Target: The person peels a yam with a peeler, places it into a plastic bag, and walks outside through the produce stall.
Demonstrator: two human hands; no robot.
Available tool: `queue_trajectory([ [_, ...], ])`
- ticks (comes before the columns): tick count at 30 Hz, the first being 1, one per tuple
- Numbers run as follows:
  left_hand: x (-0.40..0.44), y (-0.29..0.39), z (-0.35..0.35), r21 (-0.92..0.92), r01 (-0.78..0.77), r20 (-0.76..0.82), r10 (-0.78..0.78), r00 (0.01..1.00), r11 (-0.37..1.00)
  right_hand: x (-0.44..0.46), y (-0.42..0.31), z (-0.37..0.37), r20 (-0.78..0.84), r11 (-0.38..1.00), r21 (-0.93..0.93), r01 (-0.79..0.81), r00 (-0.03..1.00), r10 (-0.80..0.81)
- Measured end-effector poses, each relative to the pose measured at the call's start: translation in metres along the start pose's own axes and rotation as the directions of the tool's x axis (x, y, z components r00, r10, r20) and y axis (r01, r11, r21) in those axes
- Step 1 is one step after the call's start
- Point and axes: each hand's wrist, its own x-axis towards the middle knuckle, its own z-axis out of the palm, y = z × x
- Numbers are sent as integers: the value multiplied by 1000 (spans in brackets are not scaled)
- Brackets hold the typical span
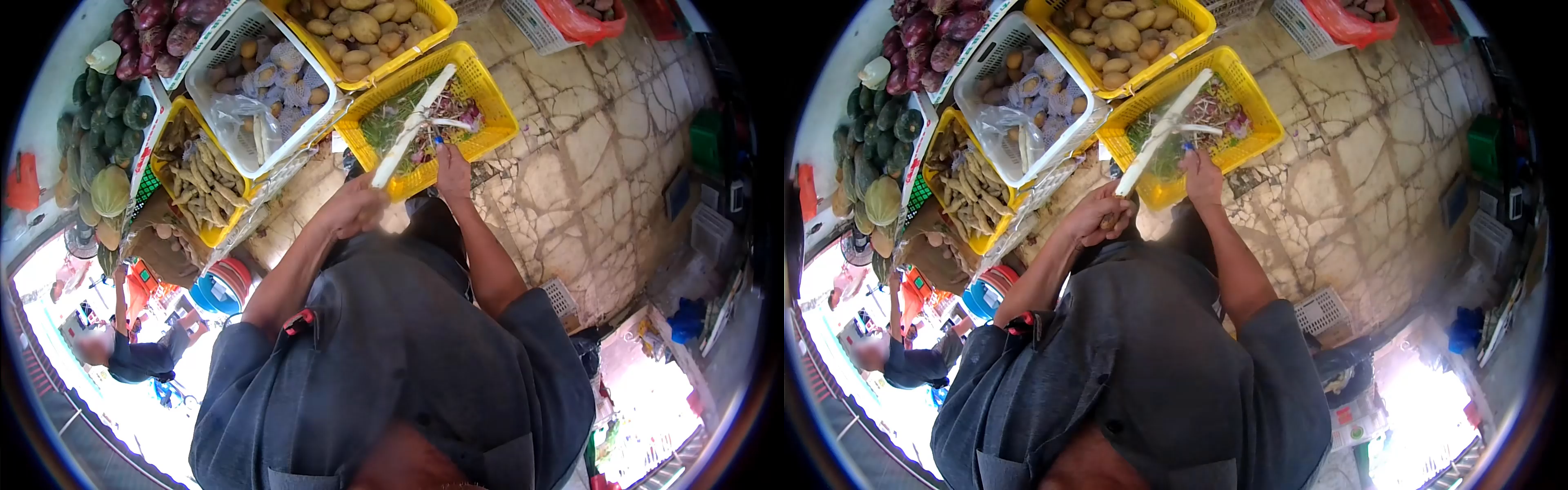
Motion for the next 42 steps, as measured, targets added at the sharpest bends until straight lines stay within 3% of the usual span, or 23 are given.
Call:
queue_trajectory([
  [4, 7, -3, -12, 55, 27, -11, -26, 1000, 998, -30, 1, 11, 78, 995, -55, 86, 994, -82],
  [9, 9, -4, 0, -93, -38, 40, 41, 998, 995, -73, -59, 1, 306, 997, 1, 76, 949, -72],
  [10, 14, -8, -3, -108, -44, 57, 50, 997, 993, -80, -54, 4, 302, 982, 39, 187, 934, -190],
  [13, 13, -17, -14, -164, 33, 40, -26, 999, 986, -84, -60, -1, 350, 970, 52, 239, 905, -242],
  [16, 11, -8, -5, -23, -36, 110, 39, 993, 999, -71, -58, -5, 303, 910, -111, 399, 886, -352],
  [19, 0, 2, 2, 24, 1, 131, -4, 991, 1000, -44, -9, 3, 142, 968, -205, 147, 983, -120],
  [22, -9, -2, 6, -95, -2, 129, 14, 991, 996, -18, -3, -11, -101, 998, 31, 46, 994, -42],
  [25, -1, -17, -8, -144, 20, 128, -2, 992, 989, -28, -12, -12, -11, 996, -82, -31, 999, 30],
  [26, 2, -22, -11, -156, 46, 98, -31, 995, 987, -35, 0, -2, -51, 993, -44, 105, 993, -107],
  [29, 1, -16, 1, -178, 70, -3, -72, 997, 982, -65, -30, -1, 90, 994, 70, 82, 992, -89],
  [32, 7, -15, -2, -195, 41, -26, -47, 999, 980, -83, -36, 6, 172, 938, -31, 347, 926, -337],
  [35, 9, -19, -7, -254, 23, 56, -9, 998, 967, -90, -39, 9, 240, 983, 58, 177, 953, -185],
  [37, 5, -20, -9, -235, 26, 77, -8, 997, 972, -89, -41, 6, 246, 966, 9, 258, 936, -252],
  [39, 1, -13, -1, -50, 19, 25, -18, 1000, 999, -79, -35, 8, 219, 947, -9, 322, 924, -313],
  [40, 2, -7, 5, 44, 19, 6, -19, 1000, 999, -70, -26, 9, 206, 955, -52, 291, 939, -275],
  [42, -1, -1, 8, -2, 26, 64, -26, 998, 1000, -50, 1, 14, 184, 965, -136, 224, 963, -198],
])
